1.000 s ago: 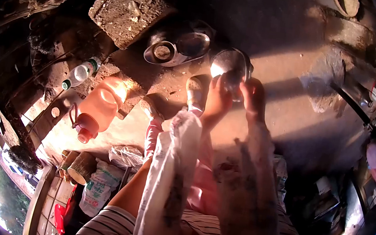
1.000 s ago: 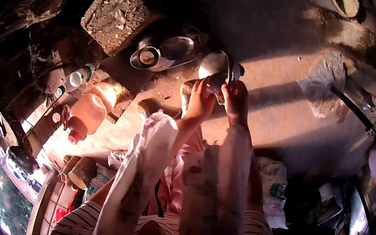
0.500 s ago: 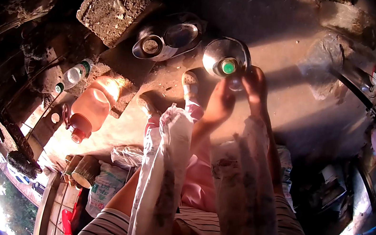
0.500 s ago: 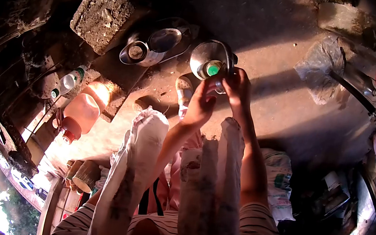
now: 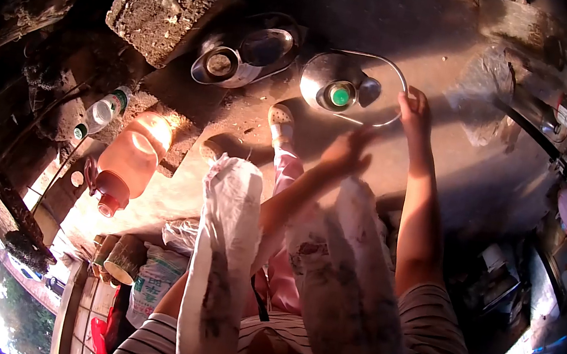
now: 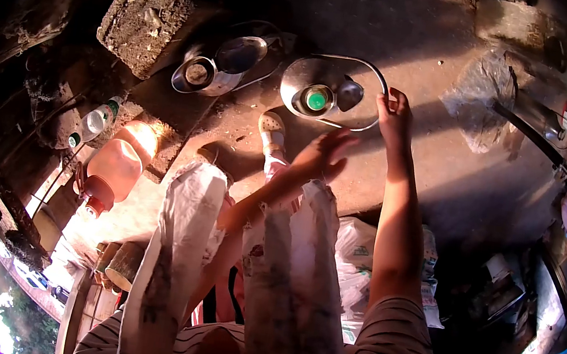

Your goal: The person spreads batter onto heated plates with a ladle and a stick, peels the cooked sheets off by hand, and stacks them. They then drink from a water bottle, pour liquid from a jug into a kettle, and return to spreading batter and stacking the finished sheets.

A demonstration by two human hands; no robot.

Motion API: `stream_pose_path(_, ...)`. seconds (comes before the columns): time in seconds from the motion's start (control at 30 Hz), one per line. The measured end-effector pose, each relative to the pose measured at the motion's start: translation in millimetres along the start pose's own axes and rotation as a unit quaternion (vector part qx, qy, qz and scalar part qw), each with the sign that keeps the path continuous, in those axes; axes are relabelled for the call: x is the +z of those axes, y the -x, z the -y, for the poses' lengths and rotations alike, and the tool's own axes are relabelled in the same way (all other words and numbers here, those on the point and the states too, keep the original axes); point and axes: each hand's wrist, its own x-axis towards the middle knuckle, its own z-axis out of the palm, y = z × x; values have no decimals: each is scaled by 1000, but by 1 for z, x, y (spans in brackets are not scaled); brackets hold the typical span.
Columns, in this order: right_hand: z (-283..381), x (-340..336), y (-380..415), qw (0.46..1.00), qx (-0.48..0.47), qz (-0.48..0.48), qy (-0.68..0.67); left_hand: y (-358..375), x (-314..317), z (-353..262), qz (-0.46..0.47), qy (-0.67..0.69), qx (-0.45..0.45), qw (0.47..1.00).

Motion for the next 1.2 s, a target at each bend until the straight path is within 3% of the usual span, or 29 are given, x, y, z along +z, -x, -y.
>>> stream_pose_path(0.07,-11,6,-10,998,-47,-1,43,14,-40,-23,-34,1,-147,989)
stream_pose_path(0.13,-34,19,-22,981,-130,-62,127,24,-44,1,-151,-144,-152,966)
stream_pose_path(0.17,-65,27,-36,944,-236,-151,177,24,-56,1,-218,-156,-94,959)
stream_pose_path(0.27,36,23,13,859,-350,-207,310,19,-77,12,-254,-148,-89,952)
stream_pose_path(0.33,50,42,39,898,-369,-101,219,22,-91,6,-296,-80,-125,944)
stream_pose_path(0.4,57,55,54,904,-395,-49,156,32,-110,16,-365,-195,-120,903)
stream_pose_path(0.43,52,61,58,912,-377,-56,151,38,-131,23,-381,-300,-62,872)
stream_pose_path(0.47,45,66,60,920,-359,-62,146,45,-144,25,-379,-277,-124,874)
stream_pose_path(0.53,32,69,59,928,-326,-47,176,46,-177,23,-425,-248,-158,856)
stream_pose_path(0.6,23,70,62,938,-309,-32,155,38,-203,40,-444,-304,-92,838)
stream_pose_path(0.63,22,71,66,940,-302,-35,158,37,-210,42,-418,-310,-116,846)
stream_pose_path(0.73,25,77,76,952,-276,-1,135,33,-221,53,-366,-367,-173,837)
stream_pose_path(1.0,46,102,87,948,-313,20,61,29,-230,59,-336,-353,-192,852)
stream_pose_path(1.2,67,113,92,941,-324,38,90,45,-231,59,-452,-282,-156,832)
